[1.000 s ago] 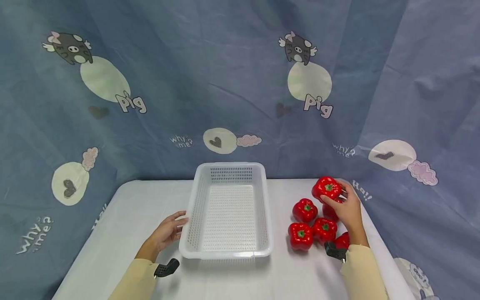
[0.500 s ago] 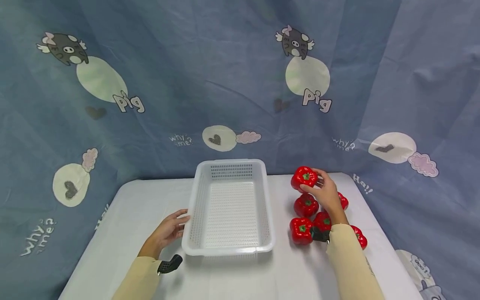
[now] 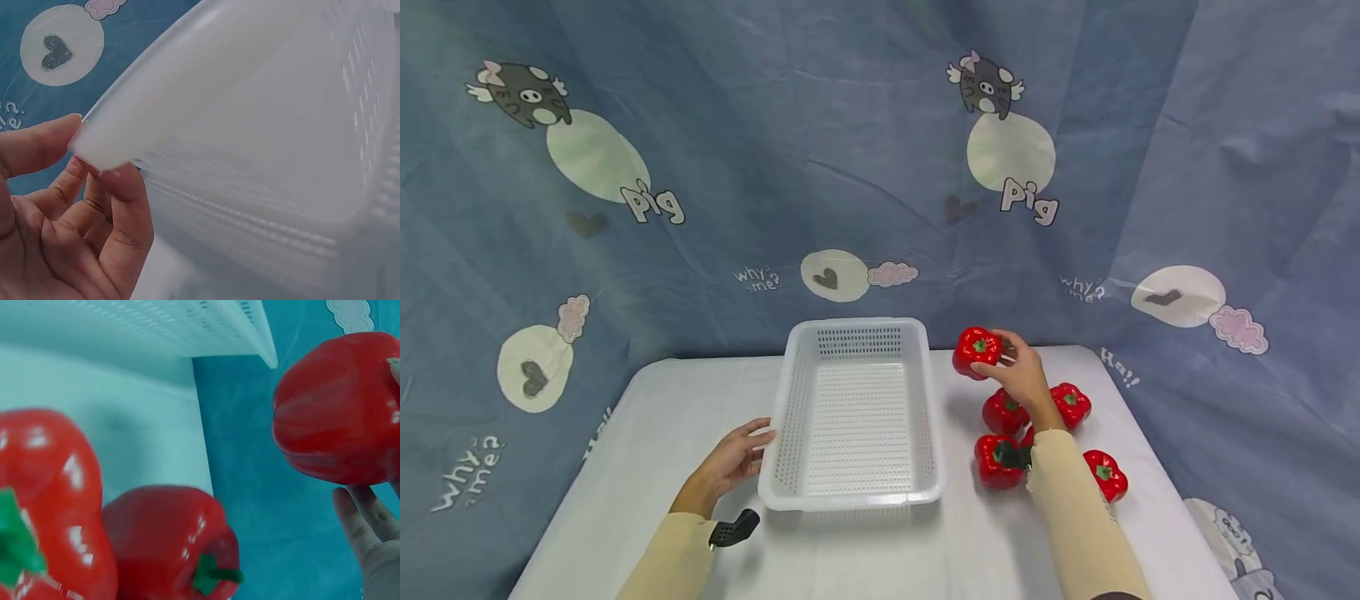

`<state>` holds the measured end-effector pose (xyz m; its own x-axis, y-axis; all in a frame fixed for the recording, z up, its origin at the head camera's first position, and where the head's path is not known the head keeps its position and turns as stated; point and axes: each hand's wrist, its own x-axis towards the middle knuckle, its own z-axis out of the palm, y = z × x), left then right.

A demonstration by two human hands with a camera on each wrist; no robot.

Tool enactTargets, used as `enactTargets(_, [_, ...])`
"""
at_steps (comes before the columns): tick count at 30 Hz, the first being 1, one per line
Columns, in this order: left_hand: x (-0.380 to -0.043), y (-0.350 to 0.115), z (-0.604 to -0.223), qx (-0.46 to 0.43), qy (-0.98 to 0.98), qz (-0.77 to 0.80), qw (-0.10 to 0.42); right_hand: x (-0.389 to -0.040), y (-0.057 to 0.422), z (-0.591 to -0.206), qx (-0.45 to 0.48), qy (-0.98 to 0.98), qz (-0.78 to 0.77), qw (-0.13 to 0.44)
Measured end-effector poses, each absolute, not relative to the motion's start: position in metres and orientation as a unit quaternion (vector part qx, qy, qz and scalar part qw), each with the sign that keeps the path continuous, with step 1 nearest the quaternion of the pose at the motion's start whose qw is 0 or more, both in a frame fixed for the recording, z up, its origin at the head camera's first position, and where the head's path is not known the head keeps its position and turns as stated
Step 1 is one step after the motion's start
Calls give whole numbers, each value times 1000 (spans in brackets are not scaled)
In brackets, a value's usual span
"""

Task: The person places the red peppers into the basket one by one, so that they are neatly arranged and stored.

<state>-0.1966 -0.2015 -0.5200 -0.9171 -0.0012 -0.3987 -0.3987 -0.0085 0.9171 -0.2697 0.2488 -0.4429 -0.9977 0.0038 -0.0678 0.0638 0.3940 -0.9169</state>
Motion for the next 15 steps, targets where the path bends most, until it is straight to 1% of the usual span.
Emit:
enactTargets(8, [-197, -201, -520, -145, 689, 696, 140, -282, 237, -445, -5, 827, -562, 17])
enactTargets(15, [-196, -201, -518, -145, 691, 695, 138, -292, 220, -446, -15, 816, -577, 22])
